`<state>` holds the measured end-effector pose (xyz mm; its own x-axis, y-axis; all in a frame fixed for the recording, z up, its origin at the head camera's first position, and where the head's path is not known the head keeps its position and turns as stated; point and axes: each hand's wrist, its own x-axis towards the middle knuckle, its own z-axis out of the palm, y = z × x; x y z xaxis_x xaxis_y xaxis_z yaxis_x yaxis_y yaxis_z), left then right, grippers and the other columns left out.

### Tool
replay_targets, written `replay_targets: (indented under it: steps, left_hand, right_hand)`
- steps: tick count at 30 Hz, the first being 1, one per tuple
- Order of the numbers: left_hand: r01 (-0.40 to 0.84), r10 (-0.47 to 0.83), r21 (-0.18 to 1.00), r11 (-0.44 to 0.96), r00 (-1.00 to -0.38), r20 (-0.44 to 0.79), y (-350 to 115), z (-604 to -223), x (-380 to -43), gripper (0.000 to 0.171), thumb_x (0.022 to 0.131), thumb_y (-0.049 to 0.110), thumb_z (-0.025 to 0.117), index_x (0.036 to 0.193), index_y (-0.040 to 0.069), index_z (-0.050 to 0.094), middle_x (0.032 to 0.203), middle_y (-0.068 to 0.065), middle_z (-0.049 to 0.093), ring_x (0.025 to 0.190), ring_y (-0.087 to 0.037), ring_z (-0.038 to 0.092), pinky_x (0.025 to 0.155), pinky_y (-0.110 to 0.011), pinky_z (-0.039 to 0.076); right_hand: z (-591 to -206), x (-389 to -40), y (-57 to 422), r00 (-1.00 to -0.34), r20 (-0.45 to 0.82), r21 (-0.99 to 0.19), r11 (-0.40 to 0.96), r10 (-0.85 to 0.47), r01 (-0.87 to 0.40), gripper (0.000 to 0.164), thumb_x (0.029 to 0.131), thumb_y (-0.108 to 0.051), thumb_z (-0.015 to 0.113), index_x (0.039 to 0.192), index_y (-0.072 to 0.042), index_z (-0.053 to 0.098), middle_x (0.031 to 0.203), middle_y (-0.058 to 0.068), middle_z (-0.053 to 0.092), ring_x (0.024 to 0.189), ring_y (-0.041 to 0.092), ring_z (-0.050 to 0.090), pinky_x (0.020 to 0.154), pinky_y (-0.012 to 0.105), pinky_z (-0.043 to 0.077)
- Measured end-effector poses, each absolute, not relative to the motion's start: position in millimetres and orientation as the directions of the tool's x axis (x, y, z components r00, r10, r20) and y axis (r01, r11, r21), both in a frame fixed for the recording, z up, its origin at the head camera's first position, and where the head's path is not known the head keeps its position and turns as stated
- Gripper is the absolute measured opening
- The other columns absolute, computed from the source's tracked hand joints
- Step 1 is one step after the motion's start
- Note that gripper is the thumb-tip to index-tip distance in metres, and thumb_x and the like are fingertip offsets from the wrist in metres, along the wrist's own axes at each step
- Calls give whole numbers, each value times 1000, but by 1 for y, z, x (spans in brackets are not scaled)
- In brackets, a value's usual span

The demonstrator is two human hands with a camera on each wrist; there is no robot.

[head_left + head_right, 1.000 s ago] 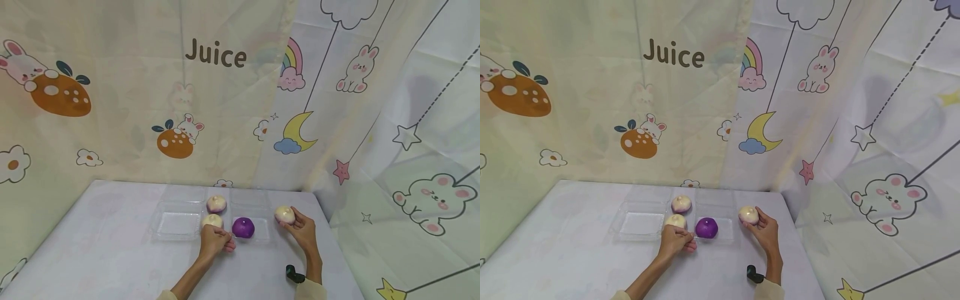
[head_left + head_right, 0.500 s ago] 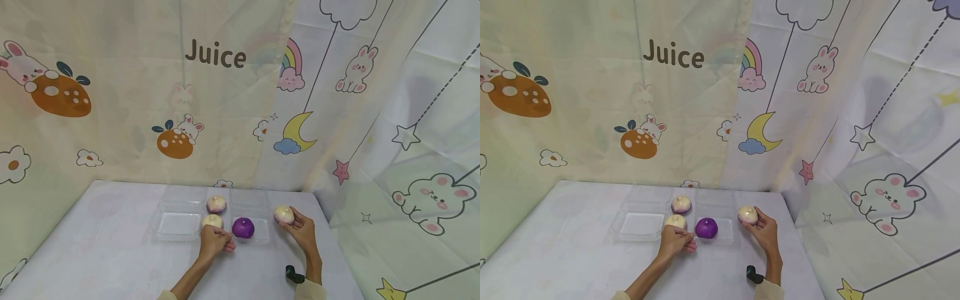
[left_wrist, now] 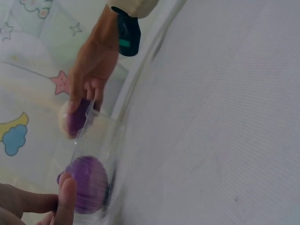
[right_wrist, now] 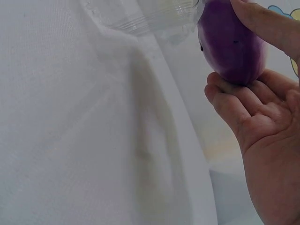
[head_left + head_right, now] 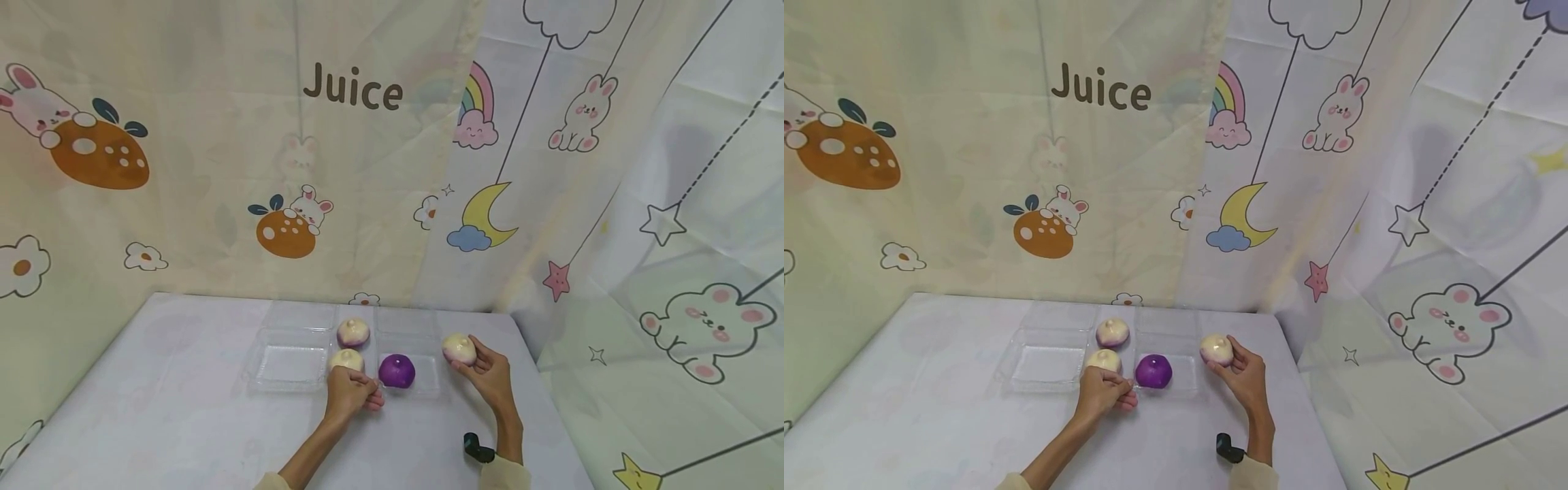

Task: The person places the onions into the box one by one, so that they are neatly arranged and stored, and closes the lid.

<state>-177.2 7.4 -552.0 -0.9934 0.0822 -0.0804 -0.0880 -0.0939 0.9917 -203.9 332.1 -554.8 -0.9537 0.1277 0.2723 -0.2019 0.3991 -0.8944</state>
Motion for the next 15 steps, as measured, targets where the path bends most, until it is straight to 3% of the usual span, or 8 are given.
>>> replay_targets:
  steps: [9,15]
  left_hand:
    - [-111,79,989,-96,-991,-104,7,-551,-176,12,96,-8,73,94,-21,73,76,-27,78,59,-24,79,58,-37,69]
    - [-112,83,989,-96,-991,-104,6,-550,-176,13,96,-8,73,93,-21,74,74,-25,78,59,-24,79,58,-37,69]
  right_hand:
    - [-550,-203,328,-955,273,-897,389,112,-210,78,87,-6,92,153,8,55,156,29,58,141,42,60,105,20,57]
    - [-549,-203,325,-957,272,-893,396,103,-212,78,87,-9,93,154,6,55,156,27,59,140,41,61,107,30,58]
